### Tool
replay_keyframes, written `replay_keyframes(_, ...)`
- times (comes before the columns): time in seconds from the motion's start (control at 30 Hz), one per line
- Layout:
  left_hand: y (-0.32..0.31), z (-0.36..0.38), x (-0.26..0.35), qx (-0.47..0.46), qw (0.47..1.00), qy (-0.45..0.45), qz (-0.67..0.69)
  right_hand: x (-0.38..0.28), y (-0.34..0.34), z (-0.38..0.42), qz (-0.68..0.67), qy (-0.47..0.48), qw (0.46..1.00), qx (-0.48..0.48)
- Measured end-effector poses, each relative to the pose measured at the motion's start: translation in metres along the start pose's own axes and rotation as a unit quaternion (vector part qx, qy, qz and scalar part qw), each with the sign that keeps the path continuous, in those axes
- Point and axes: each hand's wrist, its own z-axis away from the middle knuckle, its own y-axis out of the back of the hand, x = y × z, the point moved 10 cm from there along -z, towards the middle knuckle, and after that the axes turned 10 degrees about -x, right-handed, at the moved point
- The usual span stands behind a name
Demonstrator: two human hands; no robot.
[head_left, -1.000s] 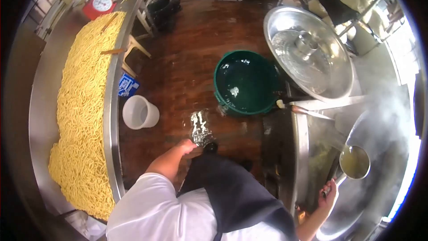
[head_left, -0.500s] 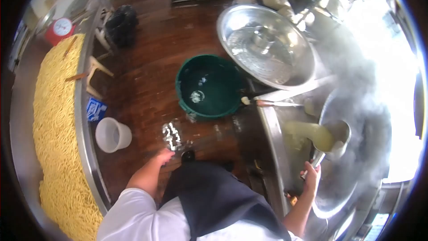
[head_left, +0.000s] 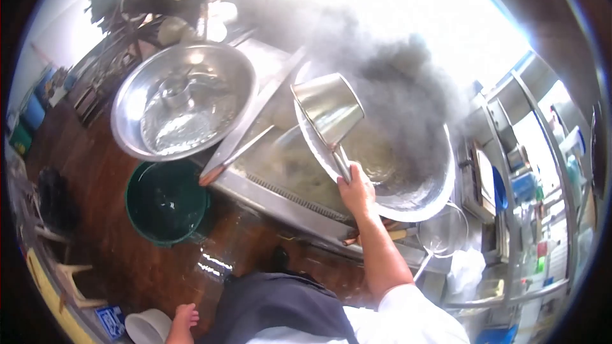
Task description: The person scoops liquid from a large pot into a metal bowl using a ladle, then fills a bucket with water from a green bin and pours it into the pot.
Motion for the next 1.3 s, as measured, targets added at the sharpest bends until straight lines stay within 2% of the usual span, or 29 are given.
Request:
replay_keyframes(0.07, 0.003, 0.002, 0.015, 0.011, 1.000, 0.018, -0.014, 0.039, 0.005, -0.014, -0.006, -0.024, 1.000, 0.007)
replay_keyframes(0.2, -0.007, 0.012, 0.065, 0.054, 0.998, -0.013, -0.009, 0.154, -0.001, -0.043, 0.005, -0.109, 0.994, 0.003)
replay_keyframes(0.33, -0.048, 0.042, 0.138, 0.072, 0.994, -0.057, -0.050, 0.314, -0.020, -0.073, -0.031, -0.242, 0.970, -0.011)
replay_keyframes(0.4, -0.075, 0.066, 0.171, 0.091, 0.991, -0.061, -0.080, 0.370, -0.006, -0.082, 0.008, -0.313, 0.950, -0.007)
replay_keyframes(0.47, -0.101, 0.066, 0.190, 0.061, 0.987, -0.085, -0.120, 0.426, 0.006, -0.089, 0.046, -0.369, 0.928, -0.003)
replay_keyframes(0.53, -0.114, 0.062, 0.192, 0.066, 0.988, -0.081, -0.118, 0.461, 0.025, -0.094, 0.087, -0.409, 0.908, 0.003)
replay_keyframes(0.63, -0.126, 0.060, 0.189, 0.060, 0.987, -0.052, -0.142, 0.473, 0.049, -0.104, 0.121, -0.432, 0.894, -0.006)
replay_keyframes(0.73, -0.126, 0.062, 0.181, 0.069, 0.989, -0.039, -0.126, 0.514, 0.032, -0.118, 0.144, -0.428, 0.892, 0.011)
replay_keyframes(0.77, -0.124, 0.065, 0.178, 0.073, 0.990, -0.035, -0.116, 0.527, 0.017, -0.121, 0.103, -0.441, 0.891, 0.036)
replay_keyframes(0.8, -0.123, 0.068, 0.174, 0.077, 0.991, -0.031, -0.105, 0.579, -0.027, -0.135, 0.057, -0.435, 0.898, -0.034)
replay_keyframes(0.87, -0.121, 0.072, 0.165, 0.084, 0.990, -0.022, -0.114, 0.499, -0.053, -0.167, -0.032, -0.377, 0.922, -0.077)
replay_keyframes(0.93, -0.117, 0.074, 0.157, 0.090, 0.988, -0.014, -0.125, 0.474, -0.106, -0.188, -0.130, -0.402, 0.896, -0.137)
replay_keyframes(1.03, -0.118, 0.072, 0.142, 0.080, 0.991, -0.016, -0.103, 0.405, -0.146, -0.206, -0.217, -0.359, 0.890, -0.182)
replay_keyframes(1.1, -0.119, 0.071, 0.135, 0.075, 0.994, -0.028, -0.078, 0.356, -0.158, -0.204, -0.316, -0.343, 0.855, -0.228)
replay_keyframes(1.2, -0.115, 0.067, 0.123, 0.073, 0.995, -0.032, -0.058, 0.305, -0.169, -0.195, -0.393, -0.303, 0.818, -0.290)
replay_keyframes(1.27, -0.110, 0.060, 0.117, 0.074, 0.995, -0.028, -0.066, 0.248, -0.148, -0.180, -0.377, -0.295, 0.811, -0.335)
replay_keyframes(1.3, -0.106, 0.056, 0.113, 0.068, 0.995, -0.022, -0.065, 0.238, -0.156, -0.174, -0.429, -0.268, 0.789, -0.348)
